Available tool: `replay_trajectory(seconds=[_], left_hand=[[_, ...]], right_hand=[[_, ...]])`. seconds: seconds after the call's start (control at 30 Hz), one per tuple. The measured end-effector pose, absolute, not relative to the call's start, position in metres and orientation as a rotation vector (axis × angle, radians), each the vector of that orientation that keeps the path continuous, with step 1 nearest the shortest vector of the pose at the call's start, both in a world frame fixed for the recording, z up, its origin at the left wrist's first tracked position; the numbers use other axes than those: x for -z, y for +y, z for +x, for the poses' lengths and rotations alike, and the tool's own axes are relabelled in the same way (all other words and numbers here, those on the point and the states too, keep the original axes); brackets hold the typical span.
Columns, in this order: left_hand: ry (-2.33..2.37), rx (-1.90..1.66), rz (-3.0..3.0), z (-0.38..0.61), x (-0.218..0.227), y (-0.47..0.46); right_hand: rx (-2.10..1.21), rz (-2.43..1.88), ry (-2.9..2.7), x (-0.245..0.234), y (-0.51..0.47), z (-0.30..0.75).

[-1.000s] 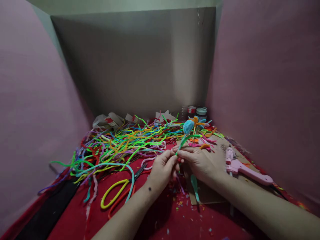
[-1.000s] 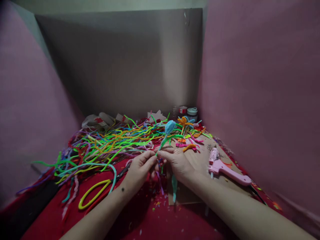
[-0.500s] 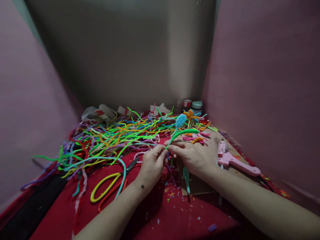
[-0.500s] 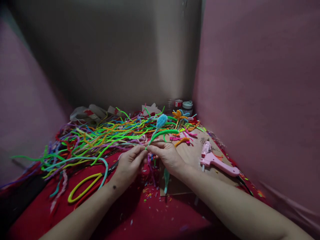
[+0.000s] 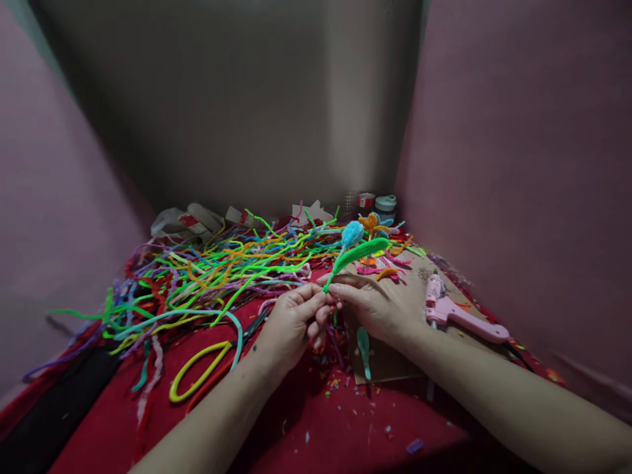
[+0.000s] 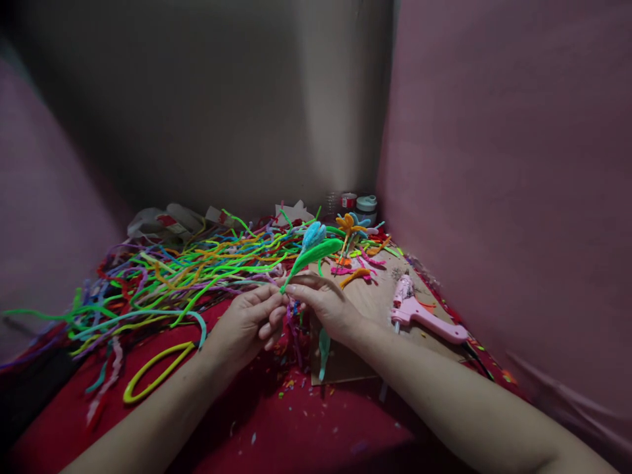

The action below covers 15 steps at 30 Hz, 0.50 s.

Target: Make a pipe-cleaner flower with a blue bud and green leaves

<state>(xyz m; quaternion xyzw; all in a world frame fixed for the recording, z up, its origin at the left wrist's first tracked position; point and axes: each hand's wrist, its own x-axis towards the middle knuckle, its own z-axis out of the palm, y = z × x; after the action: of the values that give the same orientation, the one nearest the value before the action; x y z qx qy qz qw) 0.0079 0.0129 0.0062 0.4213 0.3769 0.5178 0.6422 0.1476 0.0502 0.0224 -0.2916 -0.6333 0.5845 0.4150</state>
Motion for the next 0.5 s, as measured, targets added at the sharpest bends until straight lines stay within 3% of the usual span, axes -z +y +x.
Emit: replay_trajectory(seconds=[0.33, 0.5], left_hand=[[0.903, -1.126, 0.991, 0.007, -0.010, 0.012], [1.226, -1.161, 1.331, 0.009, -0.005, 0.012]], right_hand=[[-1.335, -0.813, -1.661, -0.037, 0.041, 0.154], [-1.269, -0.870, -1.672, -0.029, 0.043, 0.150]])
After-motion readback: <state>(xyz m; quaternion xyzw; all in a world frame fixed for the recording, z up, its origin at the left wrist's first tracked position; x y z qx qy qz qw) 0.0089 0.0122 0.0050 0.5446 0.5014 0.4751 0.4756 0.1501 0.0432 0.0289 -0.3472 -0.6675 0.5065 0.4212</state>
